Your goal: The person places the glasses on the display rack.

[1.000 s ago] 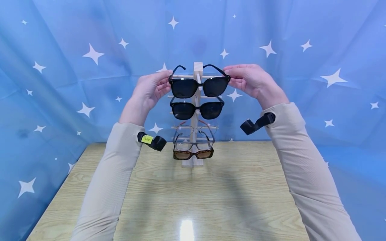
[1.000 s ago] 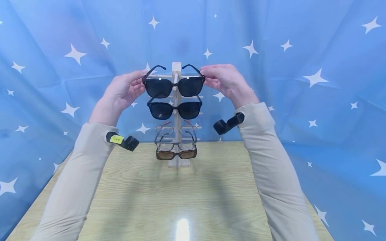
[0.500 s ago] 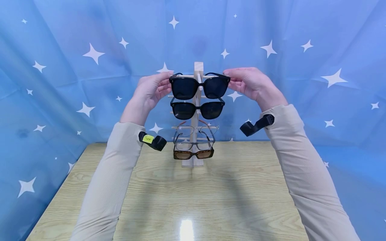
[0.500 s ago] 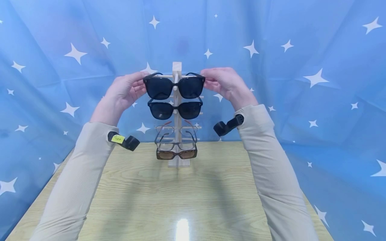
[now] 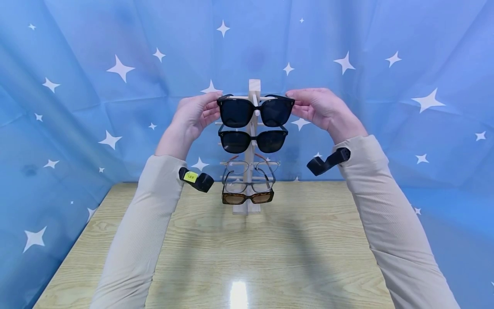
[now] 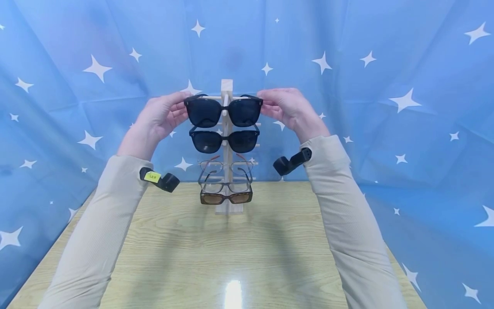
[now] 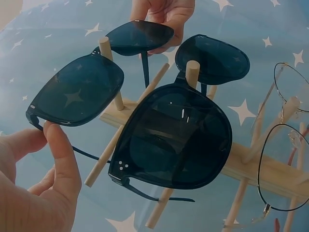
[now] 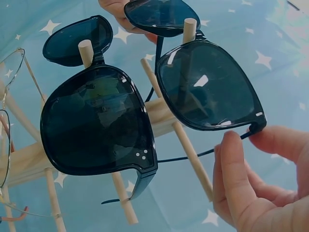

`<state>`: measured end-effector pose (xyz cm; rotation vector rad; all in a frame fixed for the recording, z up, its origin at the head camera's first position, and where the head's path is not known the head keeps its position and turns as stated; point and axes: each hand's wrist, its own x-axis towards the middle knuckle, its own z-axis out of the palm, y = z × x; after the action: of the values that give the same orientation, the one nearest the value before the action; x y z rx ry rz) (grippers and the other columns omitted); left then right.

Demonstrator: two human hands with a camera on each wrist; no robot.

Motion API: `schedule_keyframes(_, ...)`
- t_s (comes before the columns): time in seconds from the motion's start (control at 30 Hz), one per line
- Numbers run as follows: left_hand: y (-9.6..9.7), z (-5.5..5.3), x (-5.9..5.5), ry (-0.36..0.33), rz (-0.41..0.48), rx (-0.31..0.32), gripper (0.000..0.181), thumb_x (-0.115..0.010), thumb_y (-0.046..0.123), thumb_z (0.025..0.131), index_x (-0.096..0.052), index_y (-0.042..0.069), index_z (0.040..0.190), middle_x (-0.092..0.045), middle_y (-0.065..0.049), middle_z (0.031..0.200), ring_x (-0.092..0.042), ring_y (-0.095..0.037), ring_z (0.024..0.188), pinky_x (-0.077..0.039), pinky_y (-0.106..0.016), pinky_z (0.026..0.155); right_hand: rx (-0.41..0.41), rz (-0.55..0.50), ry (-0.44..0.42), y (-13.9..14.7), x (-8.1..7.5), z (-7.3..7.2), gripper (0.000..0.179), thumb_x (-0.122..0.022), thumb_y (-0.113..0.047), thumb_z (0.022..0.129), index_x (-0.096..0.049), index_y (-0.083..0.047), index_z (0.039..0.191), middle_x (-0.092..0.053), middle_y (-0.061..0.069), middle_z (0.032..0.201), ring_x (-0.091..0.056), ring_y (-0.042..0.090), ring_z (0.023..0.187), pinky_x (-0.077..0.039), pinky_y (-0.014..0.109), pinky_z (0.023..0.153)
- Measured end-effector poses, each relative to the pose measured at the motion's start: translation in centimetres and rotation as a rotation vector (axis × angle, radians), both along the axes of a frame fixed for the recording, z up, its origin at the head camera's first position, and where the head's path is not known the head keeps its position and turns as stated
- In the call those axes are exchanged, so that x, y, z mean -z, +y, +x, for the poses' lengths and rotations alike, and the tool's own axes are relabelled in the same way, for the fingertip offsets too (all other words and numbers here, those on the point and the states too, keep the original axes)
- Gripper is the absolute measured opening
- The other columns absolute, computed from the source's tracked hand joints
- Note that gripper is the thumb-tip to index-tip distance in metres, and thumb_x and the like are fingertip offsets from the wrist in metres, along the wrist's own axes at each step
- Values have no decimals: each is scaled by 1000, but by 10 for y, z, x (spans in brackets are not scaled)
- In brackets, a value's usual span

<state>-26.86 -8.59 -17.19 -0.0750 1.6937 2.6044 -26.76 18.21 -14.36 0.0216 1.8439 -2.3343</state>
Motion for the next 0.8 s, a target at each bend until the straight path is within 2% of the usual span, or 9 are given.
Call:
schedule_keyframes(0.33,-1,-1,1,-5,-6,7,30,-73,13,82,-61,3,107,-60,-8,78,-59,-14,55,-54,-18,55,2,-11,5,0,0,1,10,-72,-1,80,-66,-1,88,-65,11,76,-65,18,63,-56,22,62)
schedule_keyframes(0.43,-3,-1,3,-4,2,18,29,-72,14,83,-60,3,107,-60,-8,80,-60,-15,56,-55,-19,56,1,-6,8,1,1,2,9,-72,-6,82,-68,-1,88,-64,10,76,-66,18,64,-57,23,62)
schedule_keyframes(0.57,-7,0,7,1,11,43,22,-69,15,86,-62,3,102,-62,-8,80,-61,-15,57,-55,-20,58,1,1,20,4,3,5,16,-70,-16,84,-68,-1,91,-61,9,77,-64,18,65,-57,24,65)
schedule_keyframes(0.67,-11,2,10,21,-4,61,19,-68,14,87,-63,2,101,-63,-8,79,-62,-14,60,-56,-20,60,-7,2,34,7,6,8,21,-68,-20,86,-65,-1,95,-60,9,78,-63,18,67,-57,24,67)
schedule_keyframes(0.8,-16,7,15,60,-49,69,27,-66,13,88,-61,-1,110,-64,-7,80,-63,-14,65,-56,-20,64,-23,-9,57,13,13,15,21,-64,-20,90,-62,-1,98,-64,11,81,-65,18,69,-57,24,69)
